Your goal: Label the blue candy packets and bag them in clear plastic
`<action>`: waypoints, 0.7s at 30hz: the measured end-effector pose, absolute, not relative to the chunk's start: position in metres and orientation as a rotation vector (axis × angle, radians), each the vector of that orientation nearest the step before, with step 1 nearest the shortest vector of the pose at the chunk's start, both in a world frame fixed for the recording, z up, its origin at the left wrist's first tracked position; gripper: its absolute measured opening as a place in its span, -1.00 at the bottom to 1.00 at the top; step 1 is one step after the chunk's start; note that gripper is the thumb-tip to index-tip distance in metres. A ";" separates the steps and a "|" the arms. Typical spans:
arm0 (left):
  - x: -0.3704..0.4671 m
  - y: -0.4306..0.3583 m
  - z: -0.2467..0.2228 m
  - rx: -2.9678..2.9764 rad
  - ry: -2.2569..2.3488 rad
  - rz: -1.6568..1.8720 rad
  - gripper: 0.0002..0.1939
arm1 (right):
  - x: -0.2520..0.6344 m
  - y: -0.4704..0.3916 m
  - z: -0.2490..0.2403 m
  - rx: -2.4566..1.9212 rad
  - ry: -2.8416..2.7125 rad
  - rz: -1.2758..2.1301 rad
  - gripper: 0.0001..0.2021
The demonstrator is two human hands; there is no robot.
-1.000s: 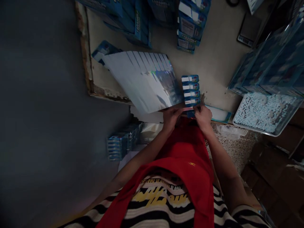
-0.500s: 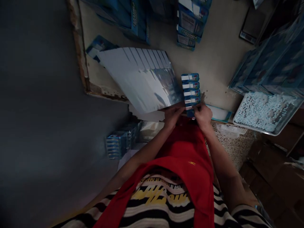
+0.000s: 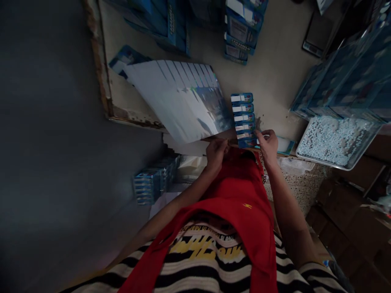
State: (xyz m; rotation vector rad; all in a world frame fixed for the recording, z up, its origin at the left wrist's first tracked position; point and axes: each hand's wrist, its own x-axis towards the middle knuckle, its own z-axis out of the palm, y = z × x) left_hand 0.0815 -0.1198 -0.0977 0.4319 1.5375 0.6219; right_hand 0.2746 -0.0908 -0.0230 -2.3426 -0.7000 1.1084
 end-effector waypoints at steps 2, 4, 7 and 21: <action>0.078 -0.128 -0.080 0.438 1.415 0.569 -0.44 | 0.267 -0.094 -0.015 -2.214 -0.591 1.151 -0.52; 0.081 -0.131 -0.066 0.359 1.234 0.502 -0.36 | 0.258 -0.095 -0.011 -2.120 -0.504 1.210 -0.51; 0.091 -0.129 -0.056 0.235 1.088 0.489 -0.22 | 0.246 -0.096 -0.010 -2.045 -0.449 1.280 -0.49; 0.065 -0.132 -0.081 0.526 1.271 0.517 -0.70 | 0.259 -0.127 -0.019 -2.098 -0.504 1.363 -0.50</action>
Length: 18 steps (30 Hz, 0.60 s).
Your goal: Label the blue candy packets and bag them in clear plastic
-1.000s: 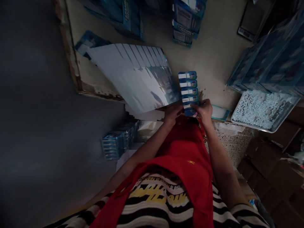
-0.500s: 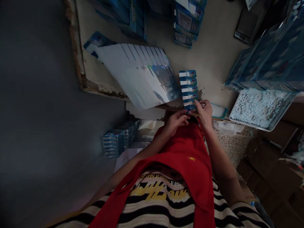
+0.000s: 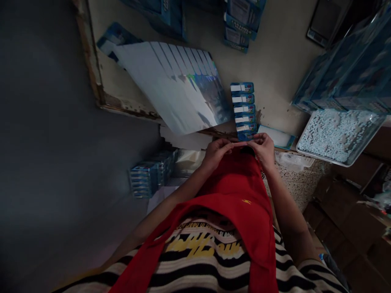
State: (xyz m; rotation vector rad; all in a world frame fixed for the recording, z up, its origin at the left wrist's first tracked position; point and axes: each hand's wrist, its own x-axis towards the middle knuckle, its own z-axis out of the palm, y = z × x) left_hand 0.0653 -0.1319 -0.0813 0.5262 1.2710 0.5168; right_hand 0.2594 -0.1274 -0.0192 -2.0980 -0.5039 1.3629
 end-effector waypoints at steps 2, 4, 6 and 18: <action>0.064 -0.132 -0.083 0.601 1.321 0.499 -0.71 | 0.255 -0.131 -0.023 -2.149 -0.541 1.270 -0.53; 0.066 -0.132 -0.085 0.640 1.379 0.493 -0.73 | 0.250 -0.133 -0.029 -2.166 -0.583 1.194 -0.55; 0.071 -0.130 -0.088 0.647 1.429 0.492 -0.76 | 0.246 -0.132 -0.034 -2.176 -0.622 1.139 -0.56; 0.081 -0.117 -0.096 0.812 1.528 0.383 -0.81 | 0.250 -0.129 -0.057 -2.278 -0.779 0.964 -0.58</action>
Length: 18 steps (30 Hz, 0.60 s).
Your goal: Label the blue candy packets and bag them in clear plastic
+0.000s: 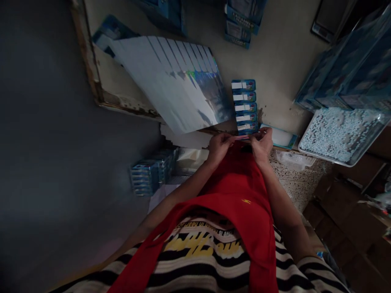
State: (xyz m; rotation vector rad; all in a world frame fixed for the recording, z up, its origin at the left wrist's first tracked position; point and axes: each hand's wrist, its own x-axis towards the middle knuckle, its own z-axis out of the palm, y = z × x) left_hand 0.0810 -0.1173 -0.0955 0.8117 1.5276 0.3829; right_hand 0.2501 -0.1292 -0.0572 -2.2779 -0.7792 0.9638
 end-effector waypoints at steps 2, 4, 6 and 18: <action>0.082 -0.118 -0.099 0.809 1.523 0.398 -0.80 | 0.250 -0.128 -0.058 -2.299 -0.780 0.951 -0.57; 0.083 -0.119 -0.102 0.788 1.513 0.419 -0.80 | 0.249 -0.128 -0.058 -2.315 -0.795 0.953 -0.57; 0.084 -0.120 -0.106 0.759 1.505 0.440 -0.80 | 0.250 -0.127 -0.058 -2.329 -0.830 0.965 -0.56; 0.118 -0.139 -0.124 0.135 1.353 0.591 -0.57 | 0.281 -0.130 -0.075 -2.379 -0.882 1.077 -0.44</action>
